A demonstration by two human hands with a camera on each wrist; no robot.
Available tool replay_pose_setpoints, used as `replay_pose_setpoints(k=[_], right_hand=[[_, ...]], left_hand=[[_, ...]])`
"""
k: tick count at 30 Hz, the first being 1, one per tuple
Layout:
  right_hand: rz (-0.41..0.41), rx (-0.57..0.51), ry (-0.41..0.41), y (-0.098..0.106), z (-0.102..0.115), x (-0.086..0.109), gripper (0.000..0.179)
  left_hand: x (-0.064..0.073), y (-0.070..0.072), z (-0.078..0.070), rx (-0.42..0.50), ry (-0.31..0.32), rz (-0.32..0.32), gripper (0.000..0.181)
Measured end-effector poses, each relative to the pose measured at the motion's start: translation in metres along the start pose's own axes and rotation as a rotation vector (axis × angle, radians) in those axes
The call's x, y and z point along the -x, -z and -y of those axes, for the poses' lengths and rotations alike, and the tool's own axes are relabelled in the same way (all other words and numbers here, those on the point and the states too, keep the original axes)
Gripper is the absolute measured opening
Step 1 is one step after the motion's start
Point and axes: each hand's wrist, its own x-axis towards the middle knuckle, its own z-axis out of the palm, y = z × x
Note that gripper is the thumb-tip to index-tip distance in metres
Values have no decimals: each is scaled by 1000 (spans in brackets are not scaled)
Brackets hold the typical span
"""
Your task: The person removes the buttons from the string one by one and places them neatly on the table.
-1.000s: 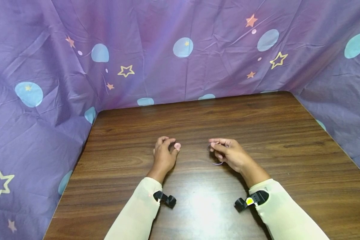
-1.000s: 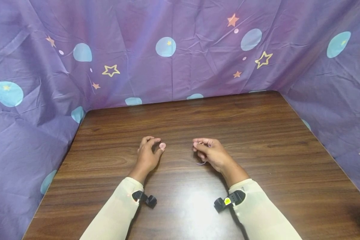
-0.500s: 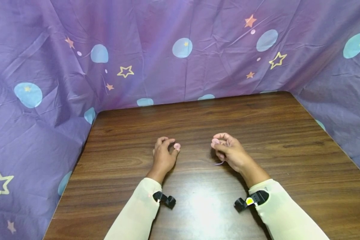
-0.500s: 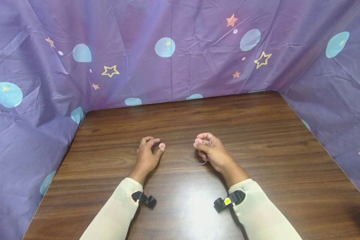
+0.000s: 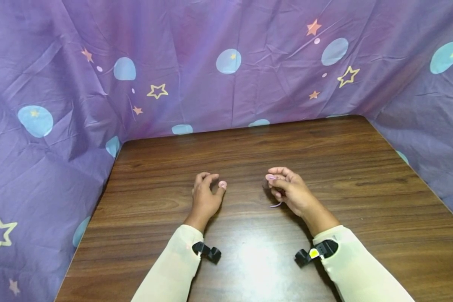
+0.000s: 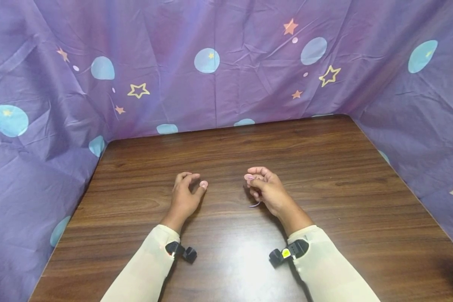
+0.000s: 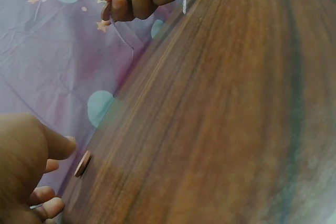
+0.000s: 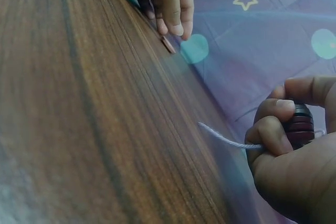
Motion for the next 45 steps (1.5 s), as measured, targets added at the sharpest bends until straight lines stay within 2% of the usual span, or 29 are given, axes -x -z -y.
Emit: replay_pose_setpoints(k=[12, 19, 34, 40, 45], right_hand=[[2, 0, 18, 2, -1, 0, 20], [18, -8, 40, 2, 0, 1, 22], [33, 8, 51, 3, -1, 1, 27], [49, 19, 61, 3, -2, 0, 33], [50, 70, 65, 3, -2, 1, 31]], left_hand=[[1, 0, 0, 27, -57, -54, 37], [1, -1, -1, 59, -130, -69, 38], [10, -1, -11, 184, -203, 42, 49], [14, -4, -17, 209, -249, 74, 47], [17, -6, -19, 201, -285, 87, 45]])
